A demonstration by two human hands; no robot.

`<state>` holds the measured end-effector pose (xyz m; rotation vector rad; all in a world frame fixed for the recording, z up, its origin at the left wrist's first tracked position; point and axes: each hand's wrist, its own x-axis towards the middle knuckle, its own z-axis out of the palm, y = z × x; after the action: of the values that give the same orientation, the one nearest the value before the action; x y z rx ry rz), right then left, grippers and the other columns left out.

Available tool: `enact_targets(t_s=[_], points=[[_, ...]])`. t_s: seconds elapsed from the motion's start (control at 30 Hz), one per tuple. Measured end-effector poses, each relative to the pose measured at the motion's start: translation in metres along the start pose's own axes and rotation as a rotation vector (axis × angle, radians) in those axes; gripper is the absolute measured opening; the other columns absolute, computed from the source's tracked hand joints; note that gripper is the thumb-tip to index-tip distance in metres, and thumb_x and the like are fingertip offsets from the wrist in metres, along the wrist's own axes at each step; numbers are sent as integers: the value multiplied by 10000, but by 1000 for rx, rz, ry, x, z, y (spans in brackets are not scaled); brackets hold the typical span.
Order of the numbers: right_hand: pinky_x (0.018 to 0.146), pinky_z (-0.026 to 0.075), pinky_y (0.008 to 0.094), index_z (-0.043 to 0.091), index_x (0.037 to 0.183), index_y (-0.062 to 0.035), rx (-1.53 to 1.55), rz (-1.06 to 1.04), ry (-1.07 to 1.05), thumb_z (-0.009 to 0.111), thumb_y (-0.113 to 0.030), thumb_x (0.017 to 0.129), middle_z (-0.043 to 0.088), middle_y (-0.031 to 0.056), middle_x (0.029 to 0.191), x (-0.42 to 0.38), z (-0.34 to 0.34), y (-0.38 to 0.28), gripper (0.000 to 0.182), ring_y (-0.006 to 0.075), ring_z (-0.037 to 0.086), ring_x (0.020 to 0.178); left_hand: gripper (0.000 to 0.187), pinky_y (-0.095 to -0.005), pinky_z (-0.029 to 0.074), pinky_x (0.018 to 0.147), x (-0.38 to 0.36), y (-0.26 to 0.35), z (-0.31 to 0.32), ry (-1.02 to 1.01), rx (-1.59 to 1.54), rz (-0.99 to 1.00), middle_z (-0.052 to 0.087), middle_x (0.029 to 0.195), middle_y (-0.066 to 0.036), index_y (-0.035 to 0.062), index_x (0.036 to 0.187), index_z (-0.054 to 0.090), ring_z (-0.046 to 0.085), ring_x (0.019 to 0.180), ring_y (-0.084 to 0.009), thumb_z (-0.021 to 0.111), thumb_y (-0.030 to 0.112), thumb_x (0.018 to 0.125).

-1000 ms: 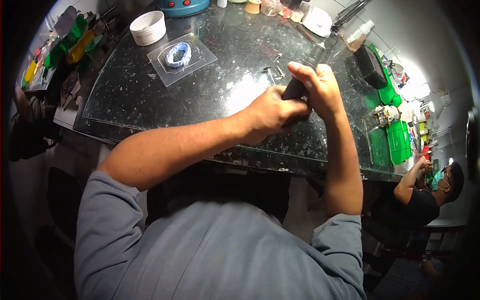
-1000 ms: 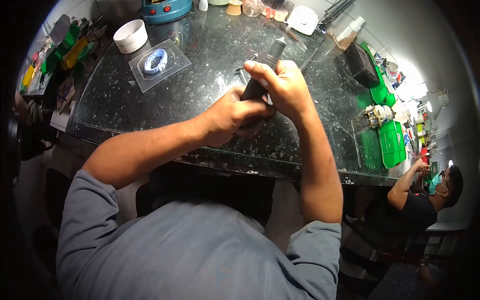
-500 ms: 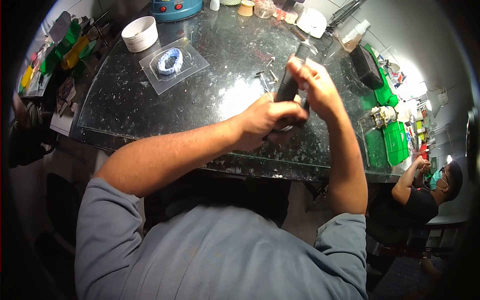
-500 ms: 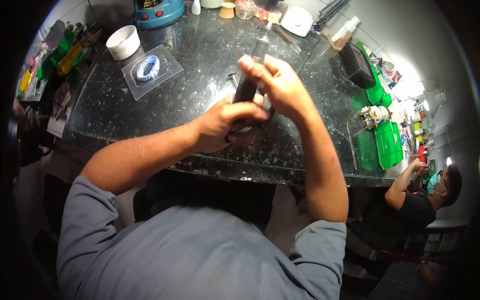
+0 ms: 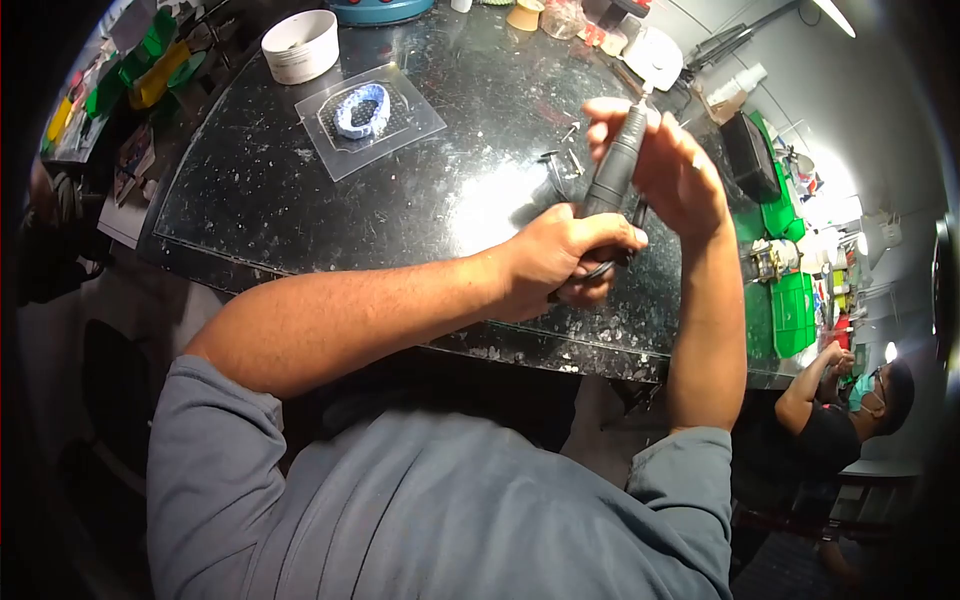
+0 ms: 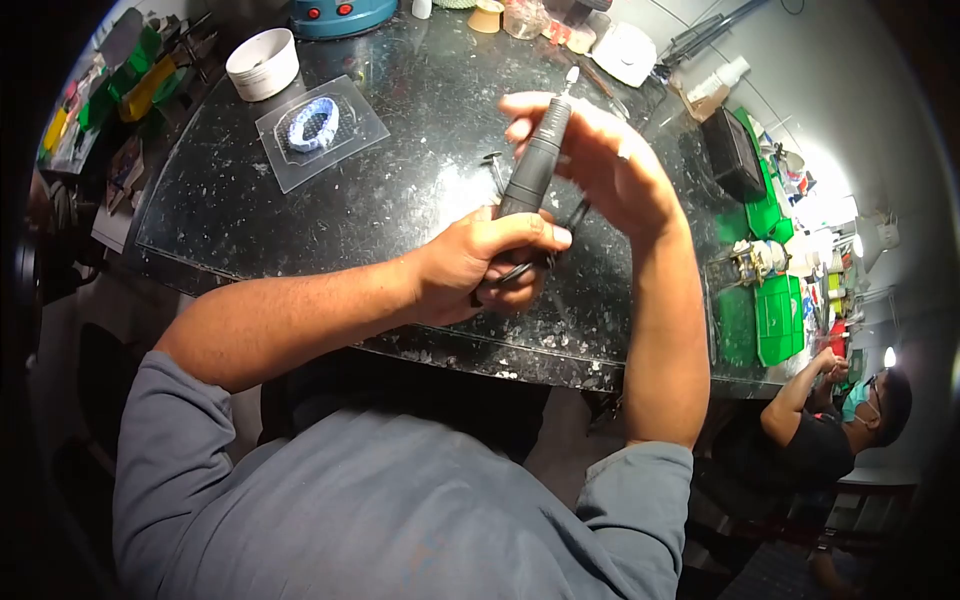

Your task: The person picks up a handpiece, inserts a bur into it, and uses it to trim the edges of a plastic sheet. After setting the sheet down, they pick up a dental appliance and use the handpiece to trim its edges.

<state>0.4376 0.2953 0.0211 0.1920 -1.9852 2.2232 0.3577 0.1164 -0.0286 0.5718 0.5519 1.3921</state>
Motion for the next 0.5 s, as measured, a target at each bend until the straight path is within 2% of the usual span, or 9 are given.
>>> enact_targets(t_s=[0.03, 0.1, 0.13, 0.23, 0.27, 0.3, 0.4, 0.43, 0.5], points=[[1054, 427, 439, 555, 1305, 57, -6, -79, -178, 614, -480, 950, 620, 167, 1245, -4, 4, 6, 646, 271, 591, 1158, 325, -256, 239, 387, -2, 5, 1, -6, -1, 8, 329, 492, 59, 147, 671, 447, 285, 362, -81, 643, 219, 920], [1113, 381, 511, 533, 1303, 96, 233, -1, -193, 634, -462, 931, 595, 244, 1265, -17, 11, 26, 678, 374, 558, 1238, 297, -259, 240, 391, -8, 15, -1, -301, -31, -230, 297, 499, 52, 147, 683, 443, 285, 372, -93, 630, 226, 900], [1120, 369, 548, 537, 1282, 104, 299, -88, -265, 632, -435, 934, 600, 245, 1250, -16, 14, 32, 648, 417, 546, 1257, 290, -259, 242, 395, -7, 13, -3, -314, -35, -287, 282, 520, 43, 147, 690, 431, 295, 387, -103, 625, 237, 885], [1060, 453, 500, 587, 1193, 84, 146, -11, -13, 631, -353, 964, 636, 212, 1172, -18, 20, 22, 495, 362, 609, 1187, 300, -260, 235, 392, -6, 9, -2, -244, -95, -178, 305, 540, 39, 151, 686, 419, 307, 400, -102, 628, 227, 886], [990, 505, 435, 620, 1129, 63, 161, -90, 45, 609, -292, 993, 663, 170, 1082, -16, 24, 27, 381, 299, 649, 1097, 284, -270, 247, 390, -5, 12, -2, -216, -24, -129, 311, 542, 43, 150, 688, 435, 322, 400, -95, 631, 209, 885], [990, 505, 435, 620, 1129, 63, 158, -94, 39, 609, -292, 993, 663, 170, 1082, -16, 29, 26, 381, 299, 649, 1097, 284, -270, 247, 390, -5, 11, -1, -216, -19, -124, 311, 542, 43, 150, 688, 435, 322, 400, -95, 631, 209, 885], [910, 522, 363, 647, 1042, 22, -106, -26, 316, 617, -261, 999, 684, 117, 985, -14, 49, 18, 287, 209, 666, 947, 212, -274, 298, 416, -3, 3, 3, 172, 197, 79, 386, 542, 50, 128, 717, 515, 385, 422, -81, 628, 176, 891], [907, 523, 353, 651, 1039, 19, -165, 17, 371, 635, -251, 988, 688, 110, 982, -14, 49, 22, 275, 199, 667, 950, 212, -274, 298, 416, -1, -1, 4, 174, 199, 80, 386, 542, 50, 128, 717, 515, 385, 422, -81, 628, 176, 891], [900, 527, 346, 653, 1069, 28, -105, 84, 403, 644, -235, 982, 695, 114, 1001, -11, 51, 22, 278, 200, 665, 959, 176, -268, 305, 425, 2, -8, 5, 421, 368, 214, 463, 564, 38, 98, 733, 567, 402, 445, -72, 622, 168, 885]])
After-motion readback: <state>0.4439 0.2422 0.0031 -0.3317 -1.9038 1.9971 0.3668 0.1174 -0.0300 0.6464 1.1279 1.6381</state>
